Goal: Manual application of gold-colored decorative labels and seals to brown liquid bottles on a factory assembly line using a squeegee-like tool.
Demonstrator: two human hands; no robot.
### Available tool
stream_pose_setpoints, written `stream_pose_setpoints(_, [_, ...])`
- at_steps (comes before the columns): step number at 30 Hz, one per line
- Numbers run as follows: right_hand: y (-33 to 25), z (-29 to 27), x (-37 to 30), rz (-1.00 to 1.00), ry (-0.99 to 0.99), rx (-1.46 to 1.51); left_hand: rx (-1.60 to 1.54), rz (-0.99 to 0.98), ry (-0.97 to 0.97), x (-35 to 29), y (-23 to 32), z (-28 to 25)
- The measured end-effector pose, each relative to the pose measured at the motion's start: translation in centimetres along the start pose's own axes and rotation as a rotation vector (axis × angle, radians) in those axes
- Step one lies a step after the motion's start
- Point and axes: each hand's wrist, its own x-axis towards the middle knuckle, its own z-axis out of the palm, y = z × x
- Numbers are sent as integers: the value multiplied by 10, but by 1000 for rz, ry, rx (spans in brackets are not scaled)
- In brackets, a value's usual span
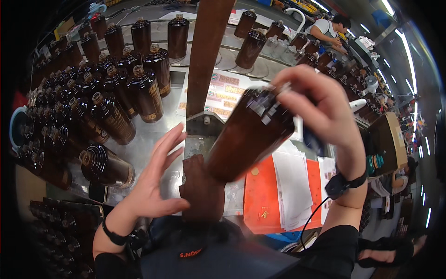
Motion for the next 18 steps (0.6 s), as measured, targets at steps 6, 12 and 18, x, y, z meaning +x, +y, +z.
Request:
stream_pose_setpoints(6, [28, 77, -22, 223, -168, 368, -232, -274, -53, 18, -4, 45])
stream_pose_setpoints(12, [63, 120, -42, 794, -414, 518, -520, -499, 149, 6, -32, 57])
stream_pose_setpoints(18, [71, 153, -58, 737, -391, 711, -606, -573, 215, 7, -36, 55])
